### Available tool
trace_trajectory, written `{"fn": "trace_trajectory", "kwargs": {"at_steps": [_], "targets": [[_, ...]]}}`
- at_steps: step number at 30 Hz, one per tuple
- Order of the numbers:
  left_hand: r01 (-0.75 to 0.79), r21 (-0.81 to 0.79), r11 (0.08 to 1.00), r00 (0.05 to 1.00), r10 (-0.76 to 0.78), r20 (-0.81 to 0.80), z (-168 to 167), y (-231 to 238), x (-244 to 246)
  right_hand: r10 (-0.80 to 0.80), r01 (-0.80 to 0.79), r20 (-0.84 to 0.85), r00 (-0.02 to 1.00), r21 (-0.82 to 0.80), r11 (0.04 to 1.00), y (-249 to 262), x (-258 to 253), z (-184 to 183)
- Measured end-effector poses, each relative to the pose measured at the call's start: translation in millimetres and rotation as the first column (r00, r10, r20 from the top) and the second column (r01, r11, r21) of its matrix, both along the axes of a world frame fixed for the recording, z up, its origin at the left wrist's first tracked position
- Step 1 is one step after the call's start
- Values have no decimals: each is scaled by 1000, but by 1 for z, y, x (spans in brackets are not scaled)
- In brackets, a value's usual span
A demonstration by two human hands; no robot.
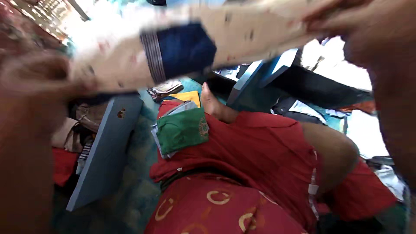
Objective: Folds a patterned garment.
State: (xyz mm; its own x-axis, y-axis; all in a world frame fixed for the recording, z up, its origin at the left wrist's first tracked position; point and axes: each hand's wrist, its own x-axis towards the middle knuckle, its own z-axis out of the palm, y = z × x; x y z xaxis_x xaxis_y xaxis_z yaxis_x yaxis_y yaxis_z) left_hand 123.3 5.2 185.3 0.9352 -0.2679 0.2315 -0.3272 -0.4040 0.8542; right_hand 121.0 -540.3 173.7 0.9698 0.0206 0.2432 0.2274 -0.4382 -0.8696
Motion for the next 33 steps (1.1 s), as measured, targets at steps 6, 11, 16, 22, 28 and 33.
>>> {"fn": "trace_trajectory", "kwargs": {"at_steps": [6, 11, 16, 22, 28, 33], "targets": [[-39, 473, 880, 794, 315, -520, -105, -45, -102, 138, -289, -689, 711, -108, 951, 25, -69, -144], [-295, 154, 943, 579, 304, -757, -119, -51, -107, 185, -155, -777, 601, 113, 981, 31, -71, -184], [-343, -51, 938, 765, 248, -594, -102, -44, -92, 151, -110, -549, 822, 107, 988, 28, -48, -142], [-405, 125, 906, 710, 397, -581, -108, -51, -114, 116, -300, -568, 815, -242, 923, 23, -65, -151], [-339, 270, 901, 604, 429, -672, -140, -48, -122, 209, -600, -667, 715, -432, 673, 40, -72, -193], [-127, 368, 921, 675, 352, -648, -132, -40, -109, 269, -733, -716, 644, -478, 483, 43, -57, -194]]}}
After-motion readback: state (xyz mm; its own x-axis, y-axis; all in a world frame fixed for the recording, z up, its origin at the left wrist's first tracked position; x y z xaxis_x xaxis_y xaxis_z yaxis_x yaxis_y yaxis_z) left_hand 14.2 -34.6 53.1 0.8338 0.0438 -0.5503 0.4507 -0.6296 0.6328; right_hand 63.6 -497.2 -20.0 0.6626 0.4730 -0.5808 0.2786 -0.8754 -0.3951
